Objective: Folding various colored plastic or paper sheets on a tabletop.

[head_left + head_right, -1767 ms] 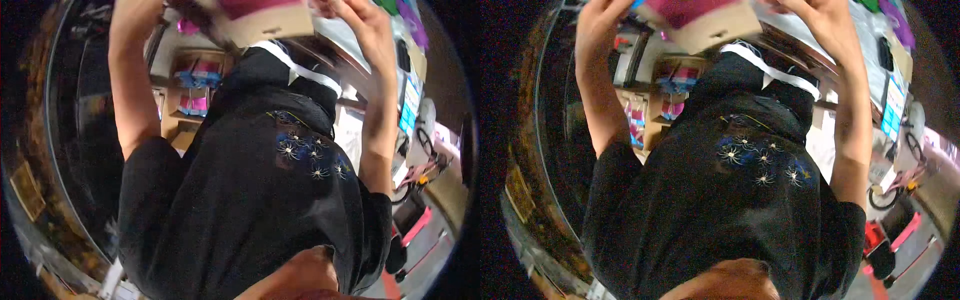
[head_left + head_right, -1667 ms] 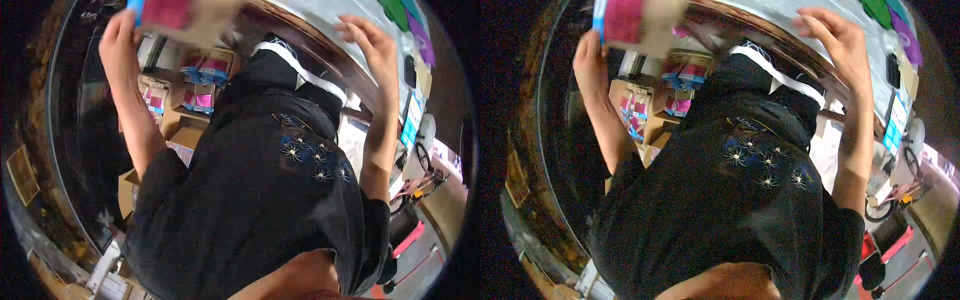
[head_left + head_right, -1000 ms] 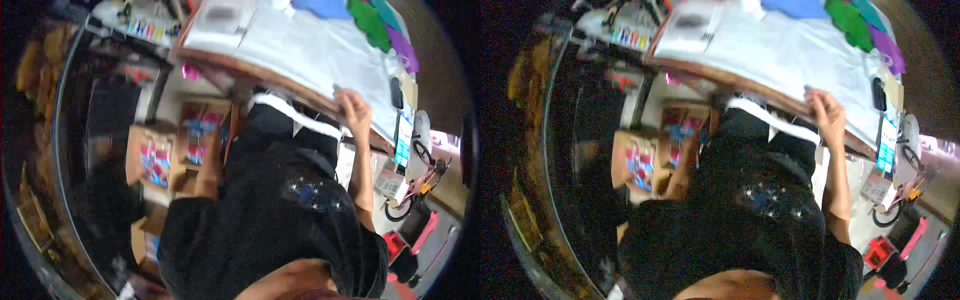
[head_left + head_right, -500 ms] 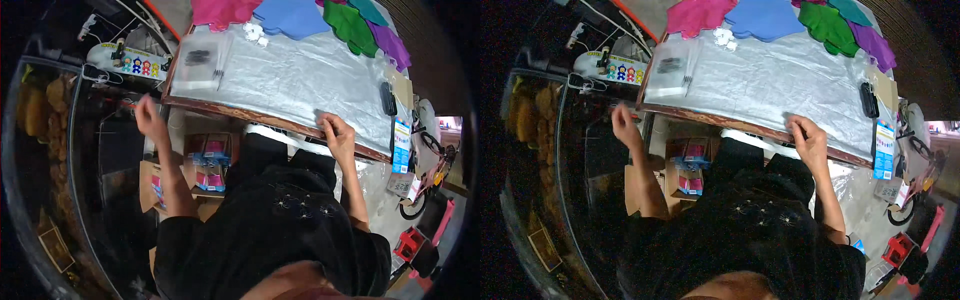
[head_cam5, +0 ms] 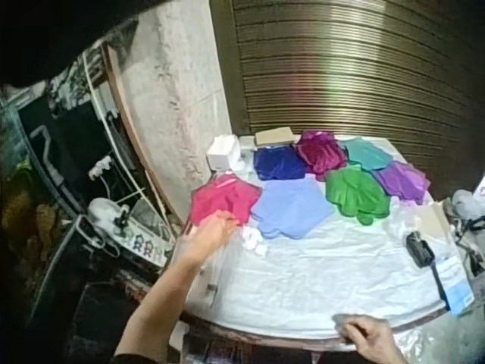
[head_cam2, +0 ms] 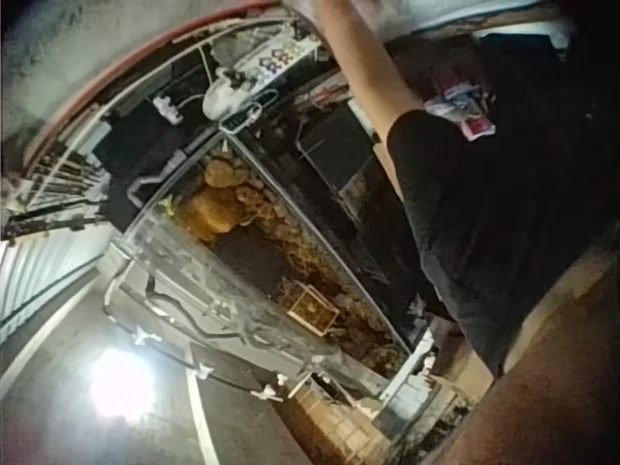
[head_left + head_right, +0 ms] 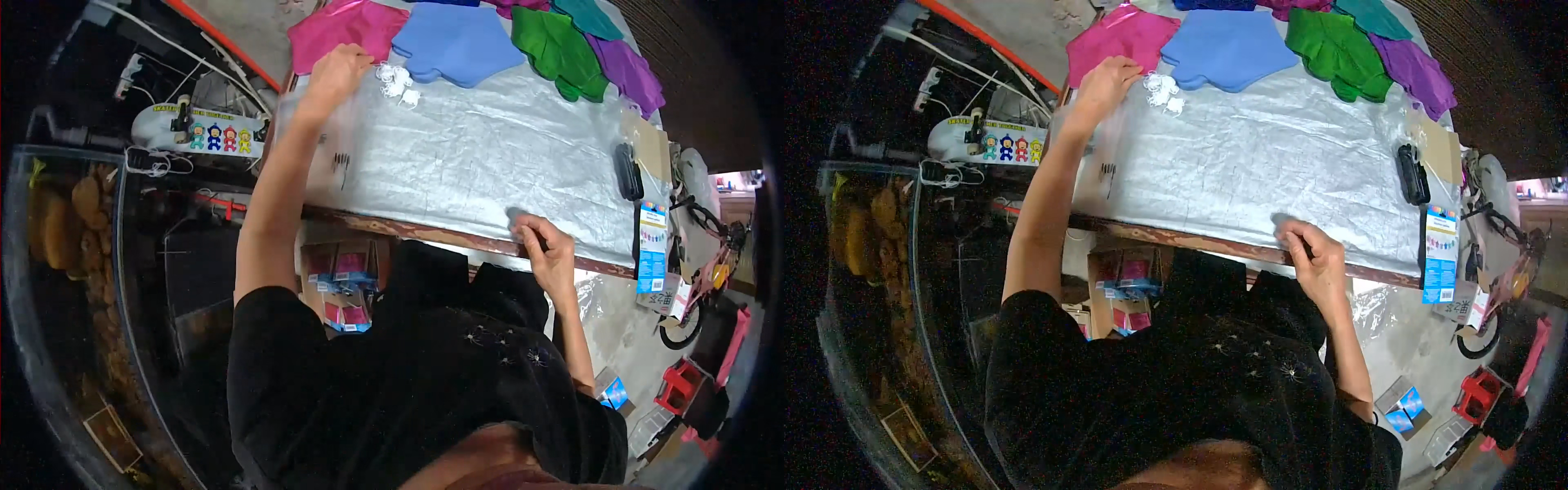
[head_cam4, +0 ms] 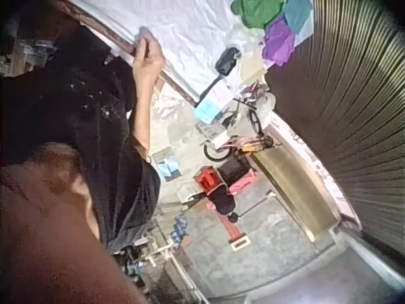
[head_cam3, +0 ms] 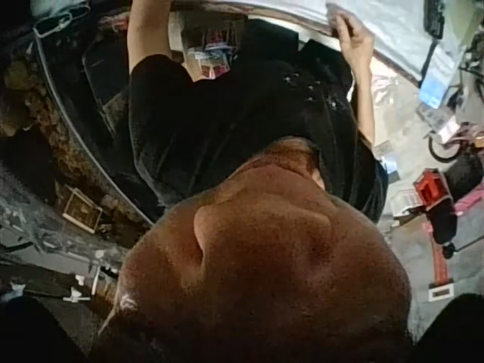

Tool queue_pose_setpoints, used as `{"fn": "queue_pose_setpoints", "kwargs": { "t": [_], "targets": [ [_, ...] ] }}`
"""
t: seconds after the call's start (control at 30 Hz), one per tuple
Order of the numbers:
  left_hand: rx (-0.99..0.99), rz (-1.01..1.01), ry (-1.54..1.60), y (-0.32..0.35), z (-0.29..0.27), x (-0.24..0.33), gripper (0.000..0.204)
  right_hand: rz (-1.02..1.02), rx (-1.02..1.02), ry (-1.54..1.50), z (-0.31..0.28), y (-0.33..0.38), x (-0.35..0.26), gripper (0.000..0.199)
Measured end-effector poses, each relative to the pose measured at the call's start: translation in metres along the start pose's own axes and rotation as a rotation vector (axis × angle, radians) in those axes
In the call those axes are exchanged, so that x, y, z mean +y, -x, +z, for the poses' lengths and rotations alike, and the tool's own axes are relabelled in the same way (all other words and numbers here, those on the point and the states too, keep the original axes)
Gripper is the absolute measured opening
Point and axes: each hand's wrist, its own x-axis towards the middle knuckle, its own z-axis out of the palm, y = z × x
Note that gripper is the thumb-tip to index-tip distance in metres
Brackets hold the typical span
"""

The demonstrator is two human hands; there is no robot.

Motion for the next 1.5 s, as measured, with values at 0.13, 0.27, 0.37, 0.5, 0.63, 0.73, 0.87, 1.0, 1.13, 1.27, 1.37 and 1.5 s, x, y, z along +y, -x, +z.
{"fn": "queue_pose_setpoints", "kwargs": {
  "t": [0.13,0.27,0.37,0.5,0.63,0.73,0.87,1.0,1.13,1.27,1.37,1.5],
  "targets": [
    [0.137,-0.125,0.172,0.004,0.004,-0.005,0.021,0.113,-0.090,-0.094,-0.007,-0.017,-0.004,0.018],
    [0.053,-0.571,0.564,0.000,0.003,-0.018,0.018,-0.188,-0.138,0.133,-0.004,-0.080,-0.030,0.020],
    [0.076,-0.709,0.888,0.006,0.007,-0.036,0.018,-0.430,-0.150,0.262,0.019,-0.143,-0.055,0.026],
    [0.074,-0.740,0.843,-0.007,0.010,-0.025,0.018,-0.771,-0.125,0.367,0.068,-0.245,-0.061,0.044],
    [0.086,-0.813,0.783,-0.003,0.009,-0.025,0.019,-0.894,-0.124,0.466,0.127,-0.306,-0.073,0.046],
    [0.057,-0.843,0.873,-0.009,-0.004,-0.013,0.017,-0.895,-0.189,0.627,0.139,-0.320,-0.072,0.048],
    [0.176,-0.882,1.219,-0.004,-0.004,-0.023,0.017,-0.592,-0.261,0.677,0.146,-0.318,-0.076,0.043],
    [0.315,-0.878,1.332,-0.003,0.002,-0.023,0.013,-0.697,-0.149,0.689,0.159,-0.330,-0.087,0.032],
    [0.445,-0.714,1.272,-0.009,0.010,-0.017,0.013,-0.942,-0.063,0.664,0.183,-0.355,-0.081,0.022],
    [0.637,-0.641,1.245,-0.014,0.003,-0.024,0.015,-0.675,-0.178,0.893,0.198,-0.366,-0.082,0.021],
    [0.789,-0.666,1.250,-0.012,-0.008,-0.031,0.016,-0.690,-0.084,0.785,0.202,-0.366,-0.081,0.031],
    [1.060,-0.725,1.208,-0.004,-0.029,-0.054,0.017,-0.621,-0.096,0.692,0.205,-0.372,-0.069,0.051]
  ]
}}
